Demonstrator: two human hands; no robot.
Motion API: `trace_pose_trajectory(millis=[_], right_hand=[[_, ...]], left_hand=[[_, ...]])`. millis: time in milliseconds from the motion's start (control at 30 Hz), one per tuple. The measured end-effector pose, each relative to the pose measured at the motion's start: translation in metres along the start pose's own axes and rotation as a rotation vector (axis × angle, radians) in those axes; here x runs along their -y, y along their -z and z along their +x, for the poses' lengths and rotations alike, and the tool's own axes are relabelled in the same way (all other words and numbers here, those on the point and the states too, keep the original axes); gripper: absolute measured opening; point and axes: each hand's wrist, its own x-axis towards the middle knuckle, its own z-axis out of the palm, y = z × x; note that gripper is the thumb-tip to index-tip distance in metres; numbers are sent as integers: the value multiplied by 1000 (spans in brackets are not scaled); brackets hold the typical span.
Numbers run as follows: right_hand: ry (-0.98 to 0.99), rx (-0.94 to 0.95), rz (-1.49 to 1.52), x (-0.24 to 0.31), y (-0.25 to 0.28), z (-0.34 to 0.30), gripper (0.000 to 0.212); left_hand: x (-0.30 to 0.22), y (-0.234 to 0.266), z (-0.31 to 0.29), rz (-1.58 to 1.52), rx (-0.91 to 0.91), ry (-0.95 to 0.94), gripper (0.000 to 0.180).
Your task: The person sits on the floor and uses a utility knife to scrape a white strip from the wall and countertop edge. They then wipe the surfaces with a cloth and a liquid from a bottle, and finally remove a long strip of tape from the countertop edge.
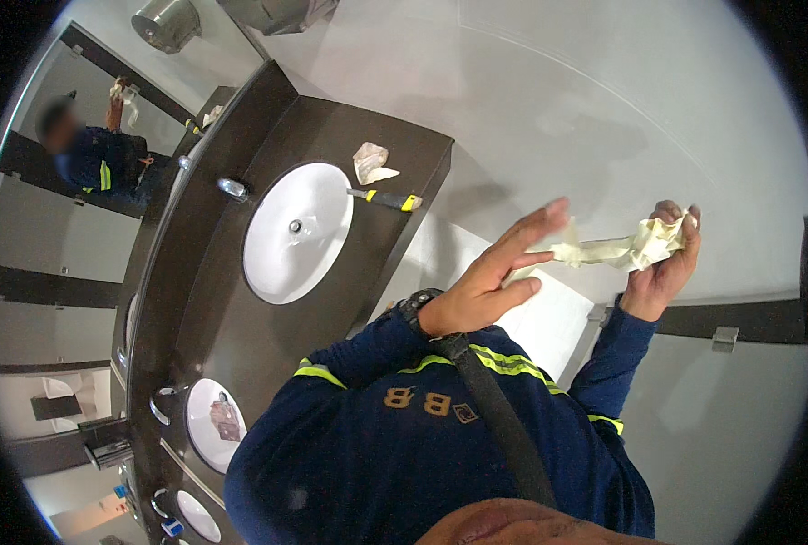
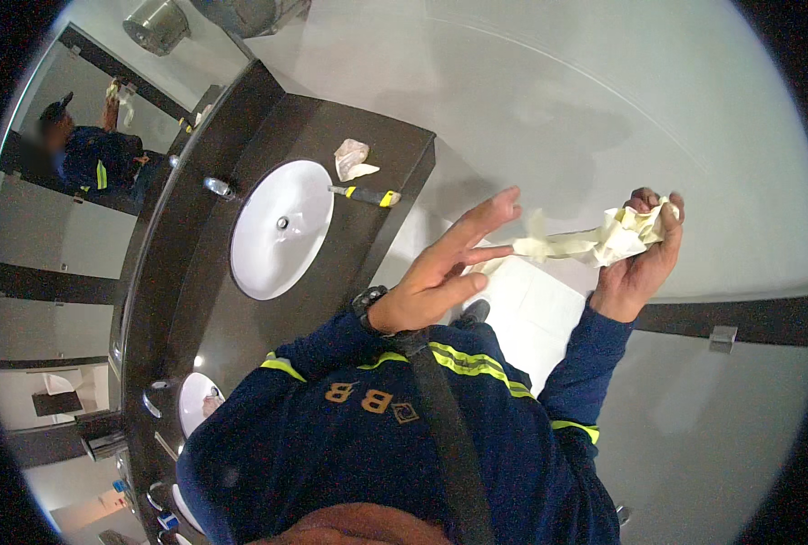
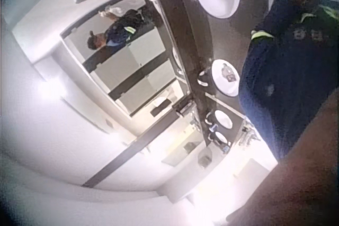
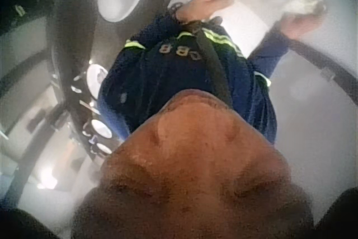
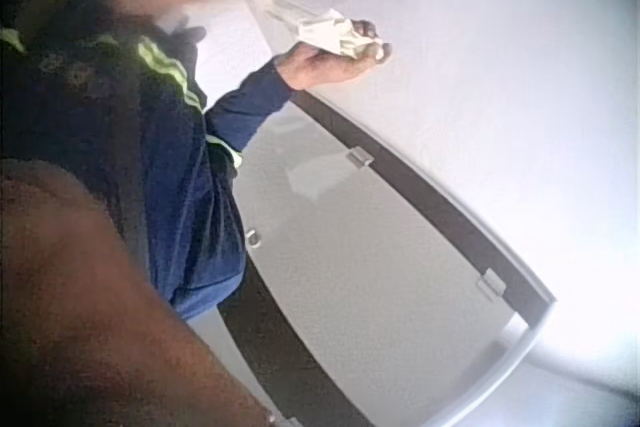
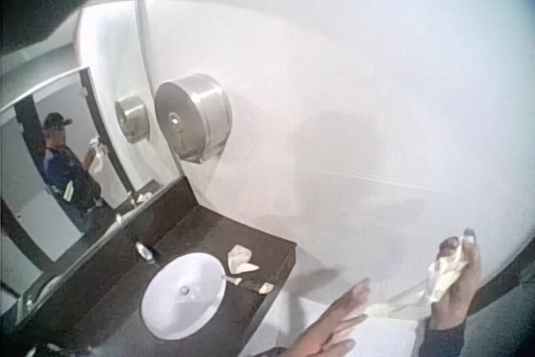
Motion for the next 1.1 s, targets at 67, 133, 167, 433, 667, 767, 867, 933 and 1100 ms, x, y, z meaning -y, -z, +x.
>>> trace_pose_trajectory(millis=[67,133,167,433,667,767,867,933,1100], right_hand=[[-38,40,-28,-3,-13,21,34],[-84,49,-86,-36,-40,31,35],[-88,1,-116,-55,-44,39,34],[3,277,-1277,-89,-6,39,23],[-744,81,-344,-147,38,33,59],[-751,165,-450,-151,34,43,59],[-651,136,-604,-148,41,45,49],[-617,51,-755,-148,46,38,46],[-656,40,-980,-161,87,9,41]], left_hand=[[17,-10,26,21,-37,260,83],[51,-13,49,-21,34,435,94],[50,-7,62,-394,67,621,89],[75,31,112,-426,-526,253,51],[81,74,112,-72,-329,211,34],[52,121,103,140,-134,326,43],[42,186,76,428,-77,340,52],[78,248,49,637,-260,423,49],[208,359,-48,1579,-568,544,50]])
